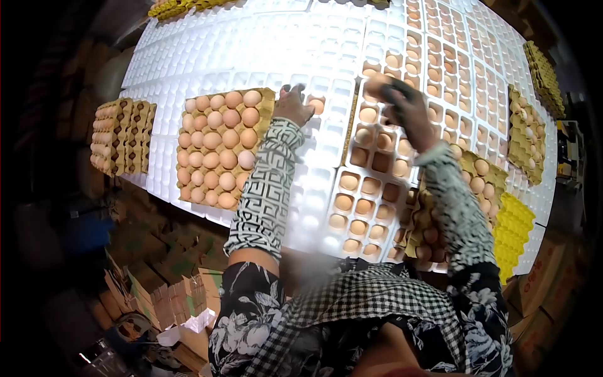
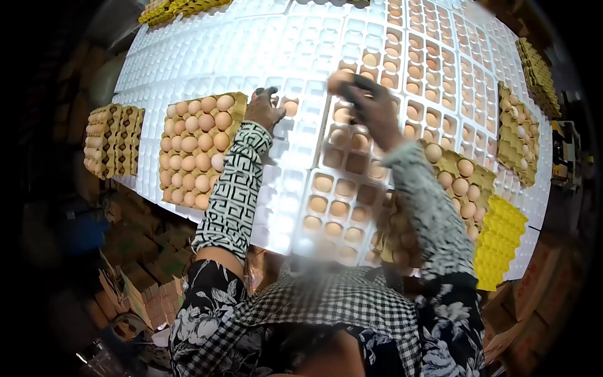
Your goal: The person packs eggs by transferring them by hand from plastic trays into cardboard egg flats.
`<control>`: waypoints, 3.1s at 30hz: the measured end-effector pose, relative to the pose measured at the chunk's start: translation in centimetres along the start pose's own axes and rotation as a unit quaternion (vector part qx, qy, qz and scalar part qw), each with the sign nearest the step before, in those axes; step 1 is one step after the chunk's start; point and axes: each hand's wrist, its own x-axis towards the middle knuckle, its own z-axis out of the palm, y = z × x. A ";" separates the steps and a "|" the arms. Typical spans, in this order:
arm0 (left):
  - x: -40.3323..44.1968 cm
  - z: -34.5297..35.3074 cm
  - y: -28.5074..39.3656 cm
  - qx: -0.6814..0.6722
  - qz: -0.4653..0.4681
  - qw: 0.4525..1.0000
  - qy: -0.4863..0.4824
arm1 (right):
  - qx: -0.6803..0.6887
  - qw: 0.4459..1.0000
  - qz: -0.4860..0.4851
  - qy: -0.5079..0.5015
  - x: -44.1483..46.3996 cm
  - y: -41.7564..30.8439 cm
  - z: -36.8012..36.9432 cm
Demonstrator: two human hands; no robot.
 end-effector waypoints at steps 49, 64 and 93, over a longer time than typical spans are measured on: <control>-12.6 13.9 38.4 0.078 0.398 0.898 -0.173 | -0.468 0.882 -0.049 0.029 -21.6 -0.5 -30.5; -13.9 9.8 33.5 -0.026 0.207 0.959 -0.190 | -0.423 0.904 0.039 -0.033 -17.9 -0.8 -27.6; -19.6 5.4 11.8 -0.207 0.125 0.960 0.138 | 0.245 0.941 0.200 0.122 -27.4 -0.1 -15.3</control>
